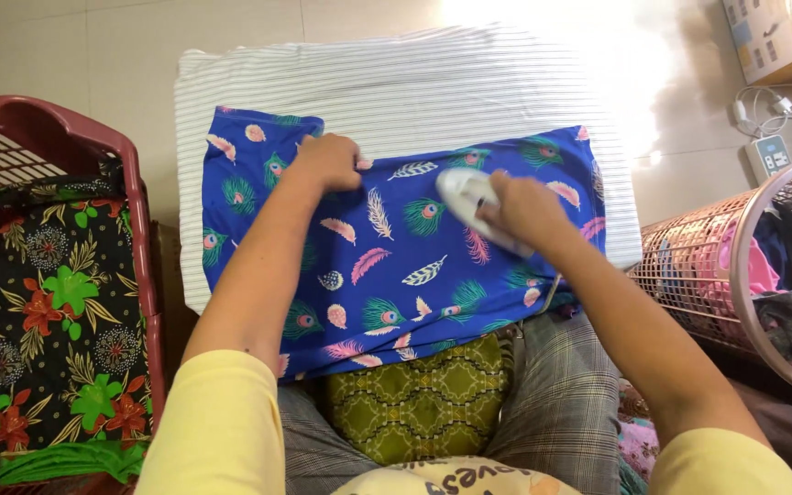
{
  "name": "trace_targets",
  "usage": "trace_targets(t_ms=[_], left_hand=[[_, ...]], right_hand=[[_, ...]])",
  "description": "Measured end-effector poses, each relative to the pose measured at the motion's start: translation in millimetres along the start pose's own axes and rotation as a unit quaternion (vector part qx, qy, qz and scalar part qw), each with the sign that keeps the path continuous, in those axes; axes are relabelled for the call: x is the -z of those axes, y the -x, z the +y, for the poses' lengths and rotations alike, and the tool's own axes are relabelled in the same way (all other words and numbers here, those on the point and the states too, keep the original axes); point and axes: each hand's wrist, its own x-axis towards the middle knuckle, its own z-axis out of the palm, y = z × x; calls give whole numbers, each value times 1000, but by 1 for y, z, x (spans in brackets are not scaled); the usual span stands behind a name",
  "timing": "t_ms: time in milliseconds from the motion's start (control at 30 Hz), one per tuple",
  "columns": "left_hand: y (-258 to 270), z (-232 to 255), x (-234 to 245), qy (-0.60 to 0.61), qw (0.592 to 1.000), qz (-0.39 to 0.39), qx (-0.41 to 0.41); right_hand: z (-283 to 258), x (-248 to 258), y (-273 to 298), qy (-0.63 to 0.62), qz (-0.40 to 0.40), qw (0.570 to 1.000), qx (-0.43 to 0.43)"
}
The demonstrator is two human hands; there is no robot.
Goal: The person irons a blue patterned shirt on a striped mat, folds it, and places it in a basket. Then they iron a pink and gray shirt and fold it.
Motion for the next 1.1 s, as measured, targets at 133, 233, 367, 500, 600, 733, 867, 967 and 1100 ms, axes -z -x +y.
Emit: trace_targets(t_ms=[133, 233, 367, 500, 600, 733, 867, 967, 1100], left_hand=[[1, -29, -10, -38, 998, 41, 7], [-1, -39, -21, -22, 996, 81, -7], [4, -41, -19, -16, 996, 89, -16], [16, -38, -7, -28, 997, 71, -23], [24, -43, 0, -70, 992, 97, -34], [34, -59, -8, -70, 973, 212, -62], [40, -63, -21, -70, 938, 330, -82], [50, -69, -25, -48, 938, 339, -52], [69, -91, -34, 6, 932, 362, -6]], right_hand=[[-45, -27, 28, -31, -72, 994, 76], [-78, -43, 22, -26, -97, 987, 127], [-92, -36, -28, 18, -74, 991, 108], [-76, -11, -63, -13, -16, 998, 53], [-77, -8, -58, -15, -22, 998, 58], [-105, -34, -25, -8, -51, 990, 129], [-141, -62, -9, -29, -89, 968, 234], [-147, -58, -33, 24, -70, 987, 139], [-117, -26, -83, -38, 19, 997, 58]])
